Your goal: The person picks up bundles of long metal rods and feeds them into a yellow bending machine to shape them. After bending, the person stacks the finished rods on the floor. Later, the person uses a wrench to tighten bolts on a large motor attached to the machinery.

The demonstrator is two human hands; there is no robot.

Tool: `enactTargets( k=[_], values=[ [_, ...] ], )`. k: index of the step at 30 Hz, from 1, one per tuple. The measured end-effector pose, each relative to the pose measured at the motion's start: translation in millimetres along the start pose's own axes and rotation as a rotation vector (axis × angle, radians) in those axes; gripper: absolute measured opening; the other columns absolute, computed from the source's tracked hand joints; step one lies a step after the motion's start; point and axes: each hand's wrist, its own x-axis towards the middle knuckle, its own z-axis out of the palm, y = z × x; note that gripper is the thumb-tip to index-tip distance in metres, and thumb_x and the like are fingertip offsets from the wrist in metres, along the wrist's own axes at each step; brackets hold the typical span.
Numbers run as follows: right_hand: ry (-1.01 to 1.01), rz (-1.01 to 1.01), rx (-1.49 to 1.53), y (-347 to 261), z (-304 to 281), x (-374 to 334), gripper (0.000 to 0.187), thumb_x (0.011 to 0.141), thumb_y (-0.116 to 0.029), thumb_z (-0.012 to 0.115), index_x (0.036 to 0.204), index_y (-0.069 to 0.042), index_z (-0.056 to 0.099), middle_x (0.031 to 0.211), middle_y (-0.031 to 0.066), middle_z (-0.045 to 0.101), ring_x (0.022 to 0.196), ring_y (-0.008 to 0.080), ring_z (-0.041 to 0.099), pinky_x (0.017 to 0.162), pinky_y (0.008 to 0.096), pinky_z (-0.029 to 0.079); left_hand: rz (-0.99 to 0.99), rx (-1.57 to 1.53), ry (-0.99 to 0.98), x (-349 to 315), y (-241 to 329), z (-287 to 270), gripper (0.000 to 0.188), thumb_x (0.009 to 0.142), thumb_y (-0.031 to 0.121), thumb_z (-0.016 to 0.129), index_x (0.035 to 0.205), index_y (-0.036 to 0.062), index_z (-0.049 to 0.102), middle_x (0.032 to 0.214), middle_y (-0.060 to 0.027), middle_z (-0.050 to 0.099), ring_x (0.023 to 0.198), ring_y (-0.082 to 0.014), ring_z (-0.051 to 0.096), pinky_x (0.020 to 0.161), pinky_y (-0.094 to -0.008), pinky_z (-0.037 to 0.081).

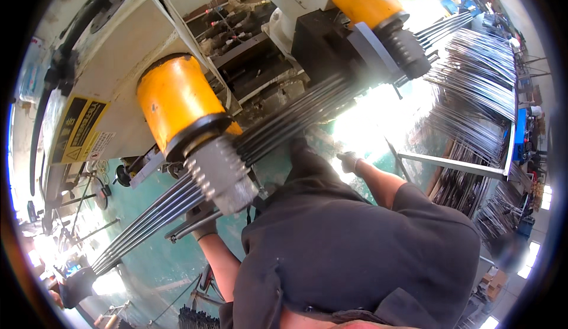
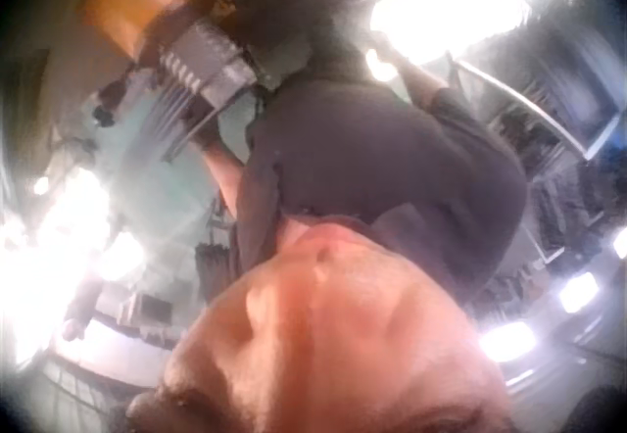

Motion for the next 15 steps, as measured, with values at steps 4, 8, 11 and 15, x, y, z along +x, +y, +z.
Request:
enactTargets(
  k=[4, 8, 11, 15],
  values=[
    [0.105, 0.056, 0.199, 41.5, 2.5, -29.9, 0.03, 0.106, -0.03, 0.07, 0.102, 0.0, 0.069, 0.082, 0.0083, 0.069, 0.065, 0.0225, 0.068, 0.058, 0.0374, 0.058, 0.027, -0.142, 0.088, 8.6, 108.0, -22.9, 0.038, 0.111, 0.025, 0.057, 0.139, 0.0014, 0.067, 0.136, -0.016, 0.073, 0.124, -0.035, 0.069, 0.098, -0.0504, 0.06],
    [0.166, -0.032, 0.421, 33.4, 17.0, -48.2, 0.029, 0.106, -0.031, 0.07, 0.105, -0.002, 0.069, 0.084, 0.007, 0.068, 0.067, 0.0217, 0.068, 0.06, 0.0369, 0.058, -0.679, -1.566, 0.082, -8.7, 76.2, -34.5, 0.044, 0.113, 0.032, 0.054, 0.139, -0.002, 0.065, 0.138, -0.019, 0.071, 0.131, -0.0358, 0.064, 0.106, -0.0487, 0.055],
    [0.15, -0.166, 0.584, -4.9, 30.1, -72.2, 0.028, 0.107, -0.031, 0.071, 0.107, -0.003, 0.069, 0.085, 0.006, 0.068, 0.069, 0.021, 0.068, 0.061, 0.0364, 0.058, -0.61, -1.613, 0.051, -14.3, 70.5, -54.4, 0.047, 0.115, 0.035, 0.05, 0.14, -0.002, 0.064, 0.14, -0.0199, 0.068, 0.132, -0.035, 0.062, 0.108, -0.0501, 0.053],
    [0.125, -0.483, 0.749, -100.1, 41.8, -138.0, 0.03, 0.107, -0.031, 0.071, 0.113, -0.002, 0.07, 0.091, 0.0075, 0.07, 0.076, 0.0227, 0.07, 0.069, 0.0372, 0.059, -0.473, -1.618, 0.159, -13.9, 70.0, -82.1, 0.053, 0.116, 0.041, 0.048, 0.138, -0.0047, 0.064, 0.143, -0.0245, 0.066, 0.137, -0.041, 0.059, 0.118, -0.0564, 0.048]
  ],
)
